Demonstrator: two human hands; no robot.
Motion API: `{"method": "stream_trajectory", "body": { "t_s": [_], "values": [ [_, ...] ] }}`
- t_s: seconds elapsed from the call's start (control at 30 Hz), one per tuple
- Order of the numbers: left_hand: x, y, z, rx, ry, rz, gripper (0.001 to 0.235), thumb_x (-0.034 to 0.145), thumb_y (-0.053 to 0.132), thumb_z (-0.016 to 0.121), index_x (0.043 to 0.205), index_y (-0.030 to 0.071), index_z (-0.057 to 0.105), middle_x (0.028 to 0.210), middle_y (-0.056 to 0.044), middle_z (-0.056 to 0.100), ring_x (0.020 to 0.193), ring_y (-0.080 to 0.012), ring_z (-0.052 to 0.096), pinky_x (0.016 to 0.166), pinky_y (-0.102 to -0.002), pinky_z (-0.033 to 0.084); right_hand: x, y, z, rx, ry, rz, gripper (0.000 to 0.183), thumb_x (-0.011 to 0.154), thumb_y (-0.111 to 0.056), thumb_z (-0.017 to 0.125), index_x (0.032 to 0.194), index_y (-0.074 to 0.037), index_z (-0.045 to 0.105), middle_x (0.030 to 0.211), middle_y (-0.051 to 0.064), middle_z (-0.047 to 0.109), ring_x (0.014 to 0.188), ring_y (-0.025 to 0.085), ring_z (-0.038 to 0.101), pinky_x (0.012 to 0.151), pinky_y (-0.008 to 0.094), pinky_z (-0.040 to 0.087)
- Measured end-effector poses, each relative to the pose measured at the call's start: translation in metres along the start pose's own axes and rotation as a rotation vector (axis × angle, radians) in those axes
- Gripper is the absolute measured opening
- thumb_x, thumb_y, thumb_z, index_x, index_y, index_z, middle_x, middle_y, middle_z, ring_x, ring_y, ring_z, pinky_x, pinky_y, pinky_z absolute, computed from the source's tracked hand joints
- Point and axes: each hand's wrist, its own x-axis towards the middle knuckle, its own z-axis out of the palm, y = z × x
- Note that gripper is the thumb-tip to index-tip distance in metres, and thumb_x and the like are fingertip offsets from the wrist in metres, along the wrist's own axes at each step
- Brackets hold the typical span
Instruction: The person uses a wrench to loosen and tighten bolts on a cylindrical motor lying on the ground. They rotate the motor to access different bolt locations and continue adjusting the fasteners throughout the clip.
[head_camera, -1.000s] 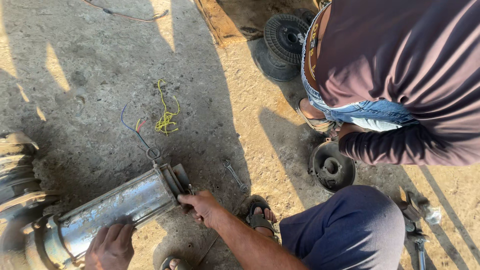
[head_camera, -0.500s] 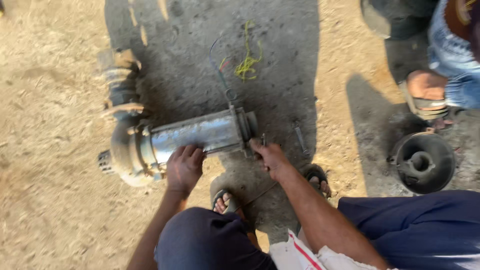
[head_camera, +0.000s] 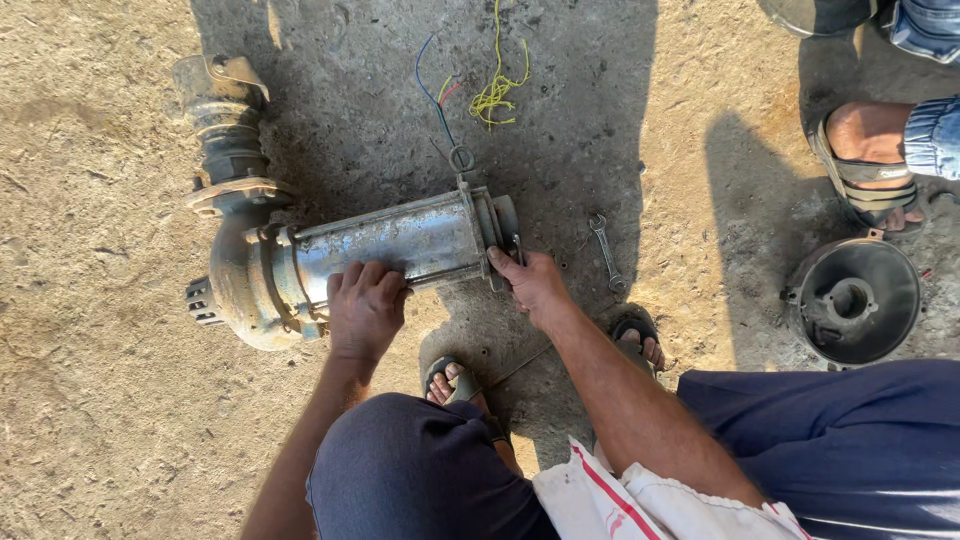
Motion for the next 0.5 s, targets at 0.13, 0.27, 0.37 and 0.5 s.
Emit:
{"method": "stream_trajectory", "body": {
  "t_s": [0.13,0.27,0.37,0.5],
  "values": [
    [-0.001,0.0,0.004,0.006,-0.027,0.002,0.015,0.081,0.029,0.08,0.085,0.017,0.073,0.094,0.0,0.067,0.093,-0.0232,0.061,0.083,-0.043,0.044,0.011,0.012,-0.009,-0.046,-0.102,-0.063,0.035,0.081,-0.039,0.083,0.089,-0.007,0.07,0.068,0.002,0.064,0.045,0.006,0.039,0.038,0.028,0.026],
    [0.0,0.004,-0.004,0.019,-0.061,-0.024,0.014,0.089,0.03,0.079,0.088,0.016,0.074,0.093,0.0,0.067,0.09,-0.0217,0.06,0.084,-0.041,0.046,-0.006,0.011,-0.03,-0.359,-0.004,0.004,0.02,0.082,-0.02,0.08,0.095,-0.007,0.071,0.07,0.002,0.063,0.051,0.008,0.057,0.042,0.031,0.046],
    [0.005,0.003,-0.007,0.067,-0.017,-0.021,0.011,0.084,0.027,0.078,0.085,0.016,0.074,0.092,-0.001,0.068,0.094,-0.0226,0.062,0.083,-0.042,0.047,-0.01,0.003,-0.028,0.024,0.012,0.113,0.025,0.088,-0.027,0.075,0.088,-0.003,0.068,0.068,0.006,0.063,0.044,0.011,0.04,0.037,0.032,0.027],
    [-0.004,0.013,-0.014,0.016,0.056,0.07,0.008,0.085,0.021,0.076,0.087,0.014,0.073,0.096,-0.002,0.069,0.094,-0.0243,0.064,0.08,-0.04,0.048,-0.015,0.003,-0.01,0.09,0.014,0.045,0.034,0.092,-0.036,0.079,0.084,-0.005,0.066,0.065,0.002,0.055,0.043,0.01,0.038,0.038,0.032,0.028]
  ]
}}
